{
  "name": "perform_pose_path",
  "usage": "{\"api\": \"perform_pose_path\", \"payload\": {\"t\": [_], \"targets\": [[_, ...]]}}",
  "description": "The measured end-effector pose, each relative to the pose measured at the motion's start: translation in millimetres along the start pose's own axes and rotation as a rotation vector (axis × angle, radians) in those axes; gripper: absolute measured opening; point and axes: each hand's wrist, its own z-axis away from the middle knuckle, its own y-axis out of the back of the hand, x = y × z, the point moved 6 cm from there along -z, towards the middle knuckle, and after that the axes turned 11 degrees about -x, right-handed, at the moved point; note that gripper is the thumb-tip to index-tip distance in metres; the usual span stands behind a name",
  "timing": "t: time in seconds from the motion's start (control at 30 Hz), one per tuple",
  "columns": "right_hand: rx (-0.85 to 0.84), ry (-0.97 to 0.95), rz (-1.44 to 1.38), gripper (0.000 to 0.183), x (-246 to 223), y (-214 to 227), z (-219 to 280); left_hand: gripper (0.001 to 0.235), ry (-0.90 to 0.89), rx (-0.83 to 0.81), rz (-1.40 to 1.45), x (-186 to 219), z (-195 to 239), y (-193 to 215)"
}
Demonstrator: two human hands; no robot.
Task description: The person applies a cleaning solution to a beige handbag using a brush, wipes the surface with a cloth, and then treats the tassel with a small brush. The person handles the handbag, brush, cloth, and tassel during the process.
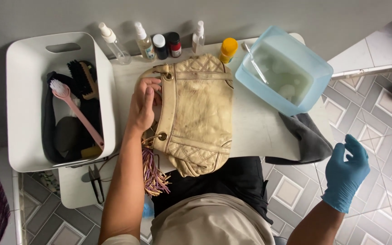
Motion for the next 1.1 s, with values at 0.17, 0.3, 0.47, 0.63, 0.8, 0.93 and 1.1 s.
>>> {"api": "perform_pose_path", "payload": {"t": [0.17, 0.3, 0.47, 0.63, 0.8, 0.93, 1.1], "targets": [[-0.286, 0.263, -0.241, 0.020, -118.5, -39.7, -1.5, 0.074, 0.026, -0.016, 0.004, -5.3, -0.8, -0.1], [-0.354, 0.377, -0.328, 0.028, -126.4, -103.5, -3.4, 0.066, -0.018, -0.019, 0.003, -22.0, -0.8, 0.6], [-0.344, 0.348, -0.119, 0.022, -151.3, -111.4, 5.1, 0.057, -0.051, -0.044, 0.047, -21.5, -6.3, 0.8], [-0.349, 0.367, -0.224, 0.020, -121.3, -128.5, 4.7, 0.051, -0.107, -0.028, 0.121, -9.4, -4.2, 1.8], [-0.391, 0.359, -0.071, 0.019, -122.8, -126.1, -0.3, 0.032, -0.129, -0.051, 0.171, -15.2, -5.5, 0.8], [-0.353, 0.349, -0.037, 0.019, -104.5, -137.1, -10.4, 0.036, -0.143, -0.043, 0.137, -21.6, -8.9, 0.8], [-0.319, 0.258, -0.091, 0.022, -130.0, -152.7, -9.3, 0.046, -0.136, -0.068, 0.205, -24.3, -5.9, -0.4]]}}
